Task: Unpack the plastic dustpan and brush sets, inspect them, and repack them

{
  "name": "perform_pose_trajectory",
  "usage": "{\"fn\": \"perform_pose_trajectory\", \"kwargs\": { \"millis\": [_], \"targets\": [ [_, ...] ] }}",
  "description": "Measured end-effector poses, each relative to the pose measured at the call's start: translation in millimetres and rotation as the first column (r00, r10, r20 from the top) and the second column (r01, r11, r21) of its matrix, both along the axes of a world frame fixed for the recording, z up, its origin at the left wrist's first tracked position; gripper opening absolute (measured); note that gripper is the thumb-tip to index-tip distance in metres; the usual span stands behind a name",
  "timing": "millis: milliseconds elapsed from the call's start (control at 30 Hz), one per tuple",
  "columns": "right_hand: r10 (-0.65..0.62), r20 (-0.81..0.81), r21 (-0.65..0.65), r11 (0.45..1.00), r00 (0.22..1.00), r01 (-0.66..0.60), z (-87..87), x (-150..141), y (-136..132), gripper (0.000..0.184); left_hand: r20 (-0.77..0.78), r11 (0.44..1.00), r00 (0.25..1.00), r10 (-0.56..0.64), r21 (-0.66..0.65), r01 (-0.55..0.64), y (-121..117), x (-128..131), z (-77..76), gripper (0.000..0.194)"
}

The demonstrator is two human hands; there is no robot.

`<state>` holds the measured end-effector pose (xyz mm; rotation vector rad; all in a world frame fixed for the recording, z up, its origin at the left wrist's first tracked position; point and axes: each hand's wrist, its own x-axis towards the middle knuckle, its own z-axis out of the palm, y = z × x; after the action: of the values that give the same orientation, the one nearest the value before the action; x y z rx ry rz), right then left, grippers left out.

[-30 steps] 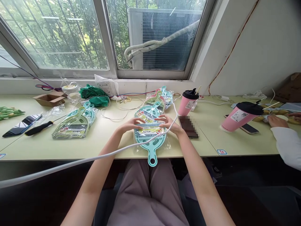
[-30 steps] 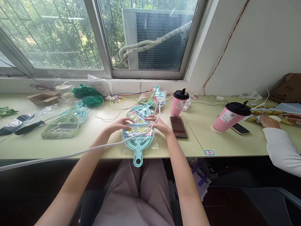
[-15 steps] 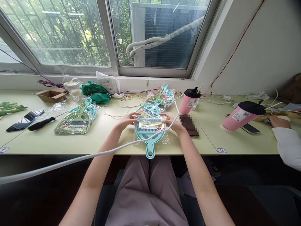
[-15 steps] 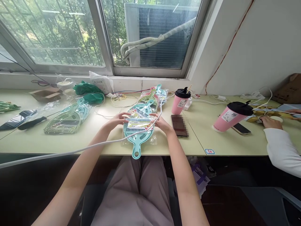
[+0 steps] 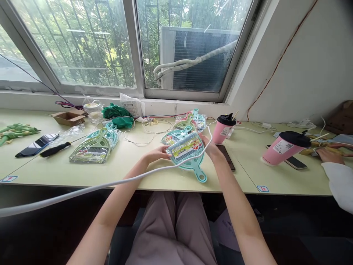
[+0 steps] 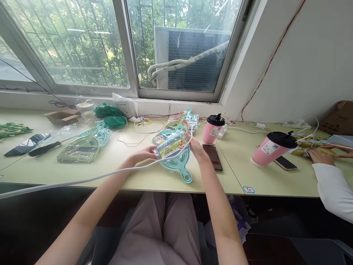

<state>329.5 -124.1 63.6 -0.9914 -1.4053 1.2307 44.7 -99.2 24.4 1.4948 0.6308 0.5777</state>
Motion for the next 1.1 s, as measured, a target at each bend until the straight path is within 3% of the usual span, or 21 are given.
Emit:
{"fn": "perform_pose_trajectory", "kwargs": {
  "millis": [133,200,300,367,433,567,633,767,833,867,967,1000,1100],
  "targets": [
    [0.12,0.249,0.033,0.991,0.961,-0.132,48.5,-8.0,13.8,0.049,0.006,0.993,0.997,-0.083,0.083,0.082,2.4,7.4,-9.9,0.056],
    [0.154,0.36,0.082,0.977,0.92,-0.196,64.6,-20.9,21.7,0.046,-0.036,0.993,0.995,-0.089,0.079,0.091,3.1,8.5,-14.1,0.055],
    [0.039,0.53,0.213,0.961,0.847,-0.178,75.0,-45.6,23.6,0.034,-0.057,0.997,0.996,-0.064,0.044,0.066,1.8,7.6,-16.0,0.053],
    [-0.144,0.614,0.326,0.942,0.776,-0.083,76.2,-59.2,14.9,0.028,-0.036,0.998,0.998,-0.06,0.018,0.06,0.3,5.6,-14.4,0.049],
    [-0.346,0.618,0.463,0.886,0.707,0.029,74.6,-66.4,-0.1,0.026,0.012,0.999,0.999,-0.047,-0.01,0.047,-0.4,3.0,-11.7,0.045],
    [-0.625,0.396,0.687,0.688,0.672,0.235,62.6,-60.5,-33.3,0.034,0.183,0.995,0.98,0.084,-0.064,-0.073,2.8,-1.0,-9.0,0.047],
    [-0.703,0.302,0.717,0.613,0.643,0.334,52.7,-52.2,-43.5,0.038,0.243,0.988,0.958,0.149,-0.086,-0.132,6.1,-1.7,-10.7,0.048],
    [-0.764,0.214,0.663,0.571,0.609,0.484,30.8,-37.8,-43.4,0.043,0.306,0.968,0.92,0.243,-0.134,-0.21,12.3,-2.4,-16.3,0.047],
    [-0.738,0.134,0.566,0.605,0.662,0.56,20.1,-35.9,-35.0,0.045,0.352,0.951,0.884,0.307,-0.156,-0.268,14.6,-3.2,-17.5,0.05],
    [-0.686,0.091,0.496,0.66,0.722,0.564,15.1,-37.3,-29.6,0.048,0.379,0.938,0.858,0.347,-0.165,-0.306,15.7,-3.7,-17.5,0.052],
    [-0.383,-0.032,0.268,0.886,0.923,0.377,3.8,-52.4,-11.7,0.064,0.442,0.896,0.78,0.442,-0.182,-0.405,18.3,-4.5,-17.5,0.051],
    [-0.298,-0.063,0.22,0.927,0.952,0.305,2.1,-60.5,-5.4,0.068,0.447,0.89,0.771,0.454,-0.185,-0.416,18.9,-4.6,-18.0,0.05],
    [-0.239,-0.087,0.188,0.949,0.967,0.252,6.3,-86.3,13.7,0.073,0.412,0.893,0.792,0.45,-0.208,-0.399,19.6,-4.8,-21.0,0.052]
  ]
}}
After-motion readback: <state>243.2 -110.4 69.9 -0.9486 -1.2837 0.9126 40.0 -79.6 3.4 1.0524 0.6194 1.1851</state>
